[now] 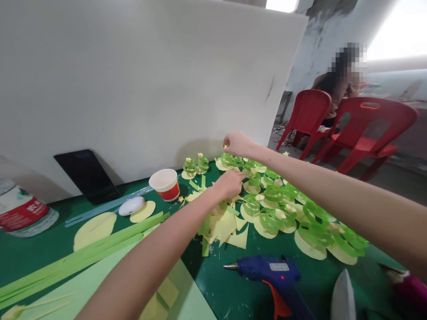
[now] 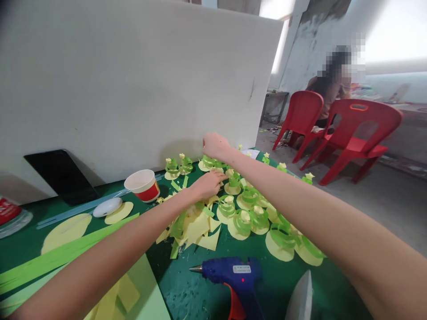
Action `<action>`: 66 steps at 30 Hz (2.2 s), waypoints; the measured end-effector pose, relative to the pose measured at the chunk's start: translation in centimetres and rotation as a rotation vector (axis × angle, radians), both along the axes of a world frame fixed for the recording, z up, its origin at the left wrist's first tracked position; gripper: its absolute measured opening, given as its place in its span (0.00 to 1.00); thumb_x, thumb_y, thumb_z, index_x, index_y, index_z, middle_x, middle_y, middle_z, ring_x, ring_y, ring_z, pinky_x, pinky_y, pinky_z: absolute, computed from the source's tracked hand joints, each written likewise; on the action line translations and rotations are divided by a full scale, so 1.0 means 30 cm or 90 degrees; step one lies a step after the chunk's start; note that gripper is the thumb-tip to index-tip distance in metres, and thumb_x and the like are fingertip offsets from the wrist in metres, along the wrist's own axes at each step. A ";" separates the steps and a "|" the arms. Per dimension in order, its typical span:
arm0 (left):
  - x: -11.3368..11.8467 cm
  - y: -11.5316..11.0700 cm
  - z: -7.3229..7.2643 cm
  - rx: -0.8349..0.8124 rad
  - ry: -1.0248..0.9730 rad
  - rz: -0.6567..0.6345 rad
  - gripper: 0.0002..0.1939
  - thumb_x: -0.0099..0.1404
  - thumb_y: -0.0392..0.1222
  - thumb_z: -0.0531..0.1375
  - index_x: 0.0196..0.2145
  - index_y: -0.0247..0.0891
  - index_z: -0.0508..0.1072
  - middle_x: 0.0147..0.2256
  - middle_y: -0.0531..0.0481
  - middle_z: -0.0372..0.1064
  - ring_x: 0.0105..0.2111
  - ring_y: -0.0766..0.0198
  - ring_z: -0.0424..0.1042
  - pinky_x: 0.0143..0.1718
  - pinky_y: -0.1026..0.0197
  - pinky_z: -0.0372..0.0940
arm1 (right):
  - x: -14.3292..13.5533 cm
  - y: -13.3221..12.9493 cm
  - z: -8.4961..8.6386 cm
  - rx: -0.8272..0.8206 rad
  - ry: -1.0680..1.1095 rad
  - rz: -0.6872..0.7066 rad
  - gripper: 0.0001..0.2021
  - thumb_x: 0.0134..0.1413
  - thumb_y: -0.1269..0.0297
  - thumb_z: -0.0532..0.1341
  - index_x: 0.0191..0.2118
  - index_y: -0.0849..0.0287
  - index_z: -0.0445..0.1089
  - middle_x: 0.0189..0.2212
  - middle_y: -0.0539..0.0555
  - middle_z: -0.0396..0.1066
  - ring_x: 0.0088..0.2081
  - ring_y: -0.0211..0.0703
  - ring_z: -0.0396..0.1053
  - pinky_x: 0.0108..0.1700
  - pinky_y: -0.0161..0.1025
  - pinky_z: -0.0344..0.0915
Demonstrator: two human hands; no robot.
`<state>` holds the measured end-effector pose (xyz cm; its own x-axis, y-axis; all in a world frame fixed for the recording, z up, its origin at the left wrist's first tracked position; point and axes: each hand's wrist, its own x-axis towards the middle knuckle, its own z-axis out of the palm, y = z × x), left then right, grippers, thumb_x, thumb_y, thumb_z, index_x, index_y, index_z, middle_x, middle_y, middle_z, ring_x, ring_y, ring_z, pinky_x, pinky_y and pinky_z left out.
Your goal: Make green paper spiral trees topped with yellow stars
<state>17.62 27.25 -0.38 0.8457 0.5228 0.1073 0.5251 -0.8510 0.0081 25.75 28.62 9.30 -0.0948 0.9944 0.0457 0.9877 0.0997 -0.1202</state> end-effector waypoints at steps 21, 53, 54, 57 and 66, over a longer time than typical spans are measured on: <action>-0.227 -0.006 0.066 0.038 -0.116 0.280 0.15 0.64 0.40 0.54 0.48 0.36 0.64 0.47 0.44 0.64 0.42 0.59 0.68 0.40 0.52 0.67 | -0.033 -0.034 -0.023 -0.072 -0.007 0.020 0.13 0.56 0.62 0.55 0.45 0.62 0.65 0.43 0.55 0.66 0.42 0.41 0.66 0.42 0.44 0.66; -0.127 0.119 0.065 0.252 0.153 0.119 0.13 0.63 0.41 0.55 0.45 0.33 0.66 0.44 0.45 0.66 0.41 0.59 0.68 0.41 0.51 0.66 | 0.006 0.002 -0.069 -0.083 -0.028 0.037 0.13 0.57 0.62 0.55 0.45 0.62 0.65 0.43 0.55 0.66 0.41 0.41 0.67 0.42 0.44 0.66; -0.125 0.120 0.059 0.248 0.150 0.122 0.13 0.63 0.41 0.55 0.45 0.34 0.66 0.44 0.45 0.66 0.41 0.58 0.68 0.41 0.51 0.66 | 0.005 0.002 -0.070 -0.080 -0.029 0.037 0.13 0.56 0.62 0.55 0.45 0.62 0.65 0.43 0.55 0.66 0.41 0.41 0.66 0.42 0.44 0.66; -0.121 0.114 0.041 0.224 0.149 0.132 0.14 0.63 0.41 0.55 0.45 0.34 0.66 0.45 0.44 0.65 0.42 0.58 0.68 0.41 0.50 0.66 | 0.002 0.003 -0.072 -0.074 -0.030 0.045 0.13 0.56 0.62 0.55 0.45 0.62 0.65 0.43 0.55 0.66 0.42 0.42 0.66 0.42 0.45 0.66; -0.119 0.088 0.046 0.107 0.157 0.217 0.14 0.63 0.42 0.55 0.46 0.34 0.65 0.45 0.44 0.65 0.41 0.59 0.68 0.40 0.52 0.66 | 0.022 0.019 -0.043 -0.066 -0.031 0.044 0.13 0.56 0.62 0.55 0.44 0.62 0.65 0.42 0.55 0.67 0.41 0.41 0.67 0.41 0.44 0.66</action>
